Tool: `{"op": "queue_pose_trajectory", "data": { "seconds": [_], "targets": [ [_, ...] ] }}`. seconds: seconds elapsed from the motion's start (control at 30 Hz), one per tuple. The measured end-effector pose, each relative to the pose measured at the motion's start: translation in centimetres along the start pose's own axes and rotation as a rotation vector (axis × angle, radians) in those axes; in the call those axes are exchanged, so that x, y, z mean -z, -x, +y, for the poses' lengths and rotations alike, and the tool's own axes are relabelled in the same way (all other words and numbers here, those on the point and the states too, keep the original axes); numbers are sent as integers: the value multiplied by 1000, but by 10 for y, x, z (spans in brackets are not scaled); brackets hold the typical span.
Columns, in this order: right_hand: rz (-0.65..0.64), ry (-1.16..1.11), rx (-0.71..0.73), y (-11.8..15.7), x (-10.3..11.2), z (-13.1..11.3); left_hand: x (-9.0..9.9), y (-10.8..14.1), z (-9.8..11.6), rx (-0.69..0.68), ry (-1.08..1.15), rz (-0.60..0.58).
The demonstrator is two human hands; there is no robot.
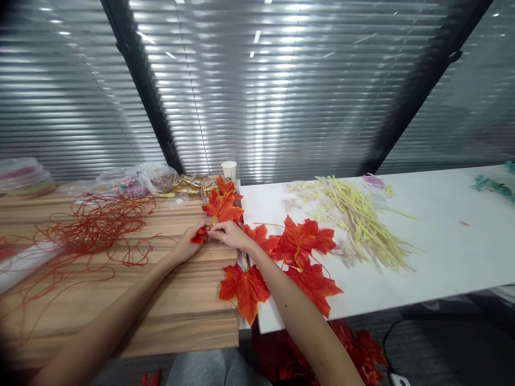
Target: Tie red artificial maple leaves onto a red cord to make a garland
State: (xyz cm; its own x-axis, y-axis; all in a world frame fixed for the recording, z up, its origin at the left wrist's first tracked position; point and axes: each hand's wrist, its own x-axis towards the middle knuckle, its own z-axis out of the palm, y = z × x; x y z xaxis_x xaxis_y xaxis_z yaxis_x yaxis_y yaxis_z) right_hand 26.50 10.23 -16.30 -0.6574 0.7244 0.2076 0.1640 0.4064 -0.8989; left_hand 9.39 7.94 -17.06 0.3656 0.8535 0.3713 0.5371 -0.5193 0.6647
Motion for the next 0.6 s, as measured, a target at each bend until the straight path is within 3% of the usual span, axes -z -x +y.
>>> {"op": "queue_pose_trajectory", "data": {
  "seconds": [0.6],
  "targets": [
    [-1, -32, 4, -1, -1, 5, 0, 0, 0, 17, -30, -21]
  ]
}}
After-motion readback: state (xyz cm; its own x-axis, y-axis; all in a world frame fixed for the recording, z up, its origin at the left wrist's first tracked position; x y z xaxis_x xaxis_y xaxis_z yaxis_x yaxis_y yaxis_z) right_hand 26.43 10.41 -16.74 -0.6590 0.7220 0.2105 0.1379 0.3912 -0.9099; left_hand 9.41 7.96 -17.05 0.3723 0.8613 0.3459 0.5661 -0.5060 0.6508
